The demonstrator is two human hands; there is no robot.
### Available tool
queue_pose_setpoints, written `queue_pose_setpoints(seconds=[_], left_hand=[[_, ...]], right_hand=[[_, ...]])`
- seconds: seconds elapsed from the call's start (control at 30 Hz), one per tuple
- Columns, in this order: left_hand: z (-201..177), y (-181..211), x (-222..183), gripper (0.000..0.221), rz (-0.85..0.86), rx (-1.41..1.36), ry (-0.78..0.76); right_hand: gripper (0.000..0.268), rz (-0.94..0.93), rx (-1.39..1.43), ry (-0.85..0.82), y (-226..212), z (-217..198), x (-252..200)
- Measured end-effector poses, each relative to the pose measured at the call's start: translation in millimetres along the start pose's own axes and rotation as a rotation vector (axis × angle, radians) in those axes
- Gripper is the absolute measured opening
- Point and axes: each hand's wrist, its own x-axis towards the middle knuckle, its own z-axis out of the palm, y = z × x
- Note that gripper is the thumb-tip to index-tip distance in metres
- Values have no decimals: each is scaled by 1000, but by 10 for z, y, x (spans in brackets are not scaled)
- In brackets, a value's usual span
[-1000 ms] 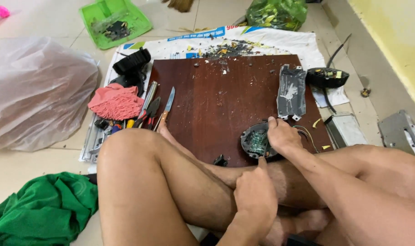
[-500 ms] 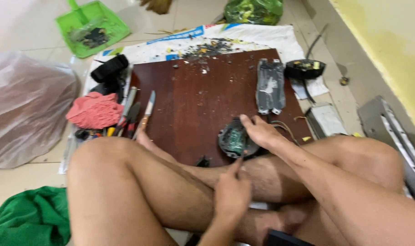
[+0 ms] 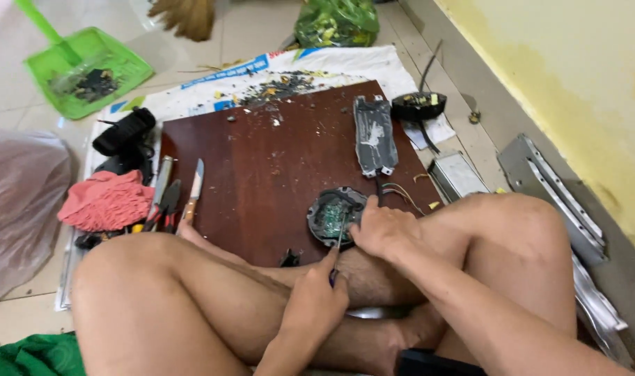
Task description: A person disassembles various electronic components using hand tools and cleans parts with a cloth.
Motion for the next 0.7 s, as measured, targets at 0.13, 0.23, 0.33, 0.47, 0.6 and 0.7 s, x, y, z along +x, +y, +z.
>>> queue_pose_setpoints(seconds=[0.13,0.23,0.33,0.47,0.6,0.7], left_hand=[[-68,16,58,54,-62,-98,1],[-125,29,78,53,-78,-152,2],[-178,61,119,51,-37,-38,-20],[-27,31,271,38,138,684,118],[87,302,268,34,28,645,88],[-127,582,126,47,-348,-214,-33]], right_hand=[[66,16,48,-103,-23,-106,138],[67,13,56,-99,-35,-62,239],[96,45,31,-166,-59,-72,267],[93,-23,-12,-173,30,15,408],[87,-44,10,-137,47,55,501],[76,-61,35,-111,149,220,669]])
